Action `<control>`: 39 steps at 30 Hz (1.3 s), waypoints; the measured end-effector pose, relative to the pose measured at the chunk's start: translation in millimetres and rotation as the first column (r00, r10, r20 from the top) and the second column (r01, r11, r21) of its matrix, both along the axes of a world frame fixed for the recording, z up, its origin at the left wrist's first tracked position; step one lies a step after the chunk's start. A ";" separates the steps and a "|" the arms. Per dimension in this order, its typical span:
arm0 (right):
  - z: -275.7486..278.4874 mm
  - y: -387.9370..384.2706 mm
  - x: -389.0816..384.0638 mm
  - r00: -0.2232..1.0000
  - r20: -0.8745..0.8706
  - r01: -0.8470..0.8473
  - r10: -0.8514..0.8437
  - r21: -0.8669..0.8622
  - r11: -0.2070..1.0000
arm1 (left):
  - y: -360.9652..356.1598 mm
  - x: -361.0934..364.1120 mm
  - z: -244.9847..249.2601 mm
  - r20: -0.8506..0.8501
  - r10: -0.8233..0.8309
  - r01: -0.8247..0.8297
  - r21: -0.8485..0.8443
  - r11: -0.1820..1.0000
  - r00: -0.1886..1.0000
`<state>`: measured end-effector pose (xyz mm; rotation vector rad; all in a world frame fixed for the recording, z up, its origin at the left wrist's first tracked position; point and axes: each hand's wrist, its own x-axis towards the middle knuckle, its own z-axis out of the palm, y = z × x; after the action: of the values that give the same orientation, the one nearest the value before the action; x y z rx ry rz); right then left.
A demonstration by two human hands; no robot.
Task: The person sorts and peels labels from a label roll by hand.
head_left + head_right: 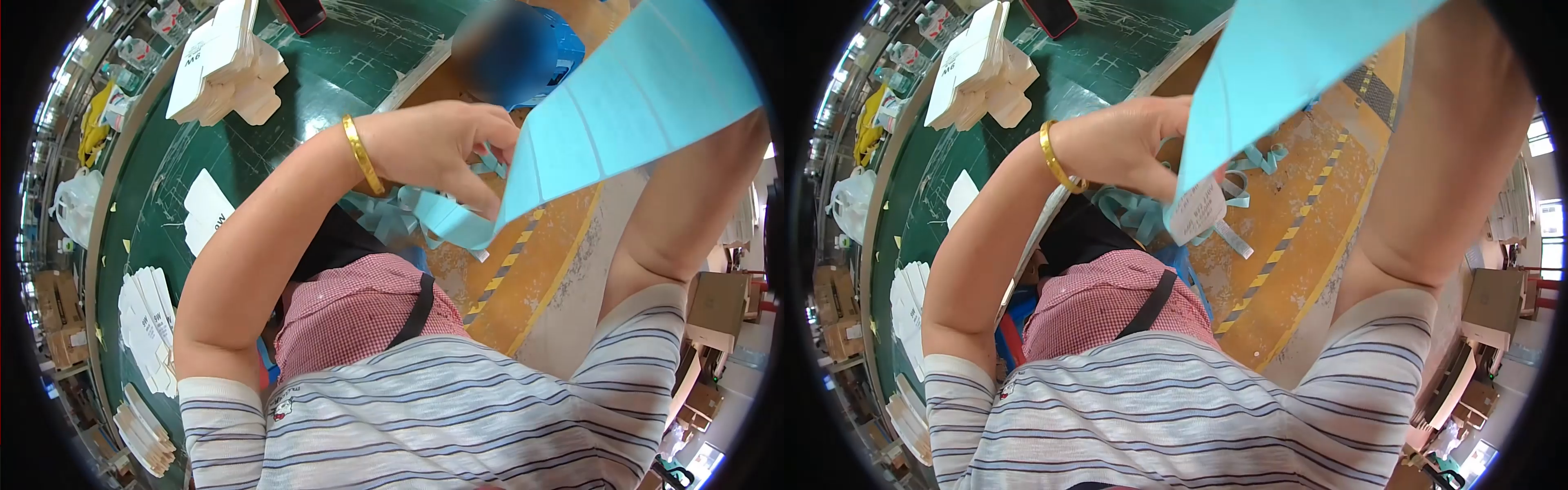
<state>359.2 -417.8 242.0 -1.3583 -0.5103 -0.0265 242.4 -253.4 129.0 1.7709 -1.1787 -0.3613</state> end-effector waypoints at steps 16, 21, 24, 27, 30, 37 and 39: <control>-389.6 5.1 -85.0 0.919 -0.158 -0.282 0.362 -0.905 0.320 | 100.4 5.0 78.4 -0.012 0.761 -0.750 -0.178 0.636 0.648; -303.6 -38.3 -64.4 0.862 -0.345 -0.446 0.372 -0.865 0.232 | 202.4 -46.4 108.8 0.086 0.919 -0.900 -0.183 0.394 0.385; -340.2 -31.7 -83.4 0.833 -0.370 -0.501 0.412 -0.819 0.278 | 255.4 -110.8 117.9 0.165 0.965 -0.968 -0.113 0.223 0.203; -377.2 4.7 -97.5 0.899 -0.220 -0.364 0.378 -0.855 0.369 | 296.0 -187.1 122.8 0.253 0.967 -1.000 0.001 0.022 0.022; -366.7 50.3 -97.4 0.925 -0.086 -0.264 0.370 -0.846 0.463 | 319.3 -272.3 120.1 0.344 0.930 -0.969 0.155 -0.191 -0.128; -376.8 83.5 -83.4 0.744 -0.276 -0.529 0.608 -0.799 0.286 | 300.1 -475.8 101.0 0.444 0.823 -0.578 0.588 -0.566 -0.354; -384.0 80.1 -86.0 0.659 -0.379 -0.613 0.649 -0.771 0.172 | 281.5 -529.0 93.4 0.450 0.797 -0.358 0.723 -0.590 -0.403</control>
<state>273.2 -337.7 -142.0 -2.0202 -1.2265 1.0882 -286.6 28.1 222.4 2.3264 1.7077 -0.2038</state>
